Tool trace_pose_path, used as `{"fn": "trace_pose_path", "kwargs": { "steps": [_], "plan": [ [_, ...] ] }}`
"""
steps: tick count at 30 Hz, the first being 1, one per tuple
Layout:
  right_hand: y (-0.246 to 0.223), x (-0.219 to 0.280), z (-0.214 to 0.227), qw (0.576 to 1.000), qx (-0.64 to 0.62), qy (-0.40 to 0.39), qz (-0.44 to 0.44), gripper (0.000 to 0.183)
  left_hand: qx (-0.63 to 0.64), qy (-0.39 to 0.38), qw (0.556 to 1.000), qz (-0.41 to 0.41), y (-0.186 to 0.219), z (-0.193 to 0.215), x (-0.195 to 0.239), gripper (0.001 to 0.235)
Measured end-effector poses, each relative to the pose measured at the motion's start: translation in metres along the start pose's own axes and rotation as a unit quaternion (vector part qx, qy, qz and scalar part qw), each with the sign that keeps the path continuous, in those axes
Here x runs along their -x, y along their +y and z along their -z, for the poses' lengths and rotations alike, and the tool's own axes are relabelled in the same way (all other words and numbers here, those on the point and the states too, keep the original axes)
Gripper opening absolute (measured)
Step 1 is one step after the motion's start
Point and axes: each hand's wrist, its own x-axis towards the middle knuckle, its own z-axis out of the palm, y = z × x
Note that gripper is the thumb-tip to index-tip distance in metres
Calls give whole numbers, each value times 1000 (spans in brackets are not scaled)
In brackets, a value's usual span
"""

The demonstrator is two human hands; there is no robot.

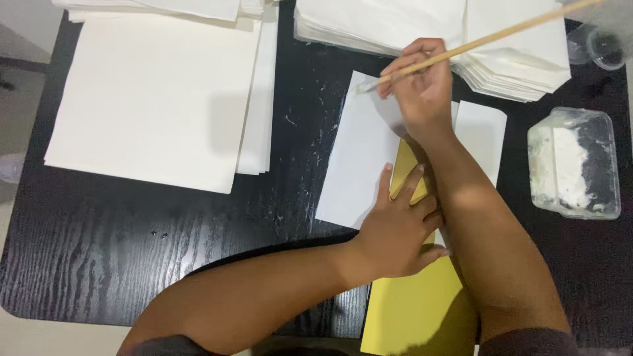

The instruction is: Applying glue with a brush and folding paper sheets to assemble envelopes

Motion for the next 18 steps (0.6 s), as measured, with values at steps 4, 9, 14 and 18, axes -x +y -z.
{"fn": "trace_pose_path", "kwargs": {
  "steps": [4, 9, 14, 18],
  "plan": [
    [7, -2, 1, 999, -4, 40, 8, 25, 0, 7, 1000, 0, 0, 4, -1, 59],
    [-3, 1, -1, 1000, -10, 5, -6, 18, -30, 19, 999, -2, 1, 2, 1, 58],
    [-3, 5, -4, 1000, -10, 0, -21, 19, 8, 14, 1000, 2, 1, 2, 0, 56],
    [-7, 2, -5, 1000, 11, -6, -16, 21, -25, 13, 1000, 1, 1, -1, 1, 59]
  ]
}}
